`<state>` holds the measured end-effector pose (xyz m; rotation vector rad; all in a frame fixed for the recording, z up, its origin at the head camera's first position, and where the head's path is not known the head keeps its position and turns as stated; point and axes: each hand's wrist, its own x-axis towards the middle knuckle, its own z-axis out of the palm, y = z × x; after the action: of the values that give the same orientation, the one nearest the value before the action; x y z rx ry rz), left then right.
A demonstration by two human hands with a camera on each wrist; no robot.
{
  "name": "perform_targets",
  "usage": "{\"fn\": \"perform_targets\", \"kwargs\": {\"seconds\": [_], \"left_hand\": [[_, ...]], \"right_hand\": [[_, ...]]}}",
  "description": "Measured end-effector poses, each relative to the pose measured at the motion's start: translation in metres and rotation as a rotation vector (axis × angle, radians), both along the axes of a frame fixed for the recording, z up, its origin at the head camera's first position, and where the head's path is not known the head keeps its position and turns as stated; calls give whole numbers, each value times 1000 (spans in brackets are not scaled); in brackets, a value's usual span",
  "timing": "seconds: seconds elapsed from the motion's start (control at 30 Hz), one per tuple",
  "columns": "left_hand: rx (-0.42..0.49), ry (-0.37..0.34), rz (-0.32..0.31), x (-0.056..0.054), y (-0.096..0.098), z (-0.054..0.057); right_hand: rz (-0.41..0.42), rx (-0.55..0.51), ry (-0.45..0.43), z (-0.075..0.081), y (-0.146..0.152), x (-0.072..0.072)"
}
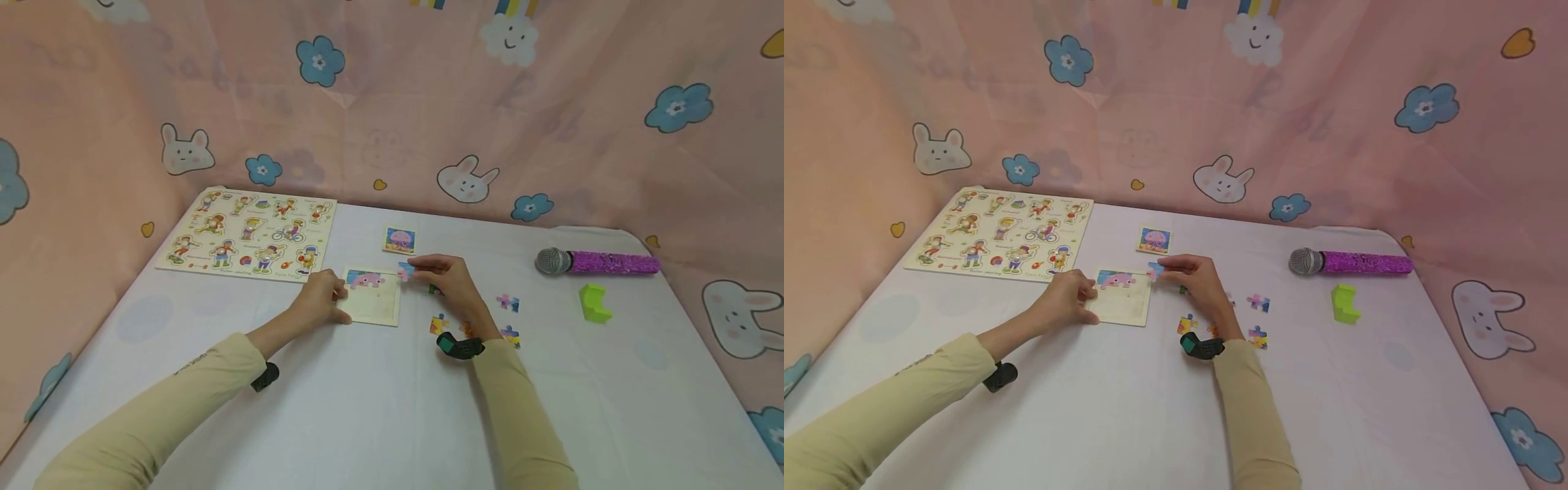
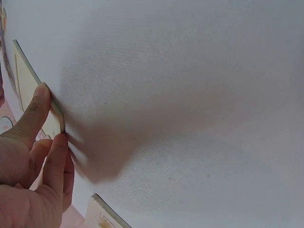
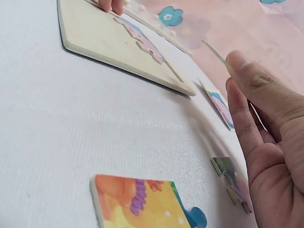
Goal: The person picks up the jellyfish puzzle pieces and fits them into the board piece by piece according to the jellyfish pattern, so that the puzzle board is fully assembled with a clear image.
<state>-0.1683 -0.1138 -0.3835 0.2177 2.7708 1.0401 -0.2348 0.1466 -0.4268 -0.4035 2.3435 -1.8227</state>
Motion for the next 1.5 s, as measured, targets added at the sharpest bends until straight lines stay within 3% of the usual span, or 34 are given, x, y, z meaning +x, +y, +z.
{"fn": "perform_targets", "kwargs": {"seconds": [0.2,0.47,0.73,0.93,1.37,1.5], "left_hand": [[-13,5,-4,-2,1,-1],[-21,-7,5,-2,1,-2],[-15,0,2,-1,1,-3],[-6,0,3,-1,0,-2],[-16,6,-4,-3,-2,-4],[-18,6,-2,-2,-1,-4]], "right_hand": [[6,-27,-39,3,-8,1],[11,23,-60,-3,-17,0],[66,53,-3,-5,-29,3],[62,47,23,-3,-33,3],[88,242,116,3,-37,1],[89,277,108,6,-38,1]]}}
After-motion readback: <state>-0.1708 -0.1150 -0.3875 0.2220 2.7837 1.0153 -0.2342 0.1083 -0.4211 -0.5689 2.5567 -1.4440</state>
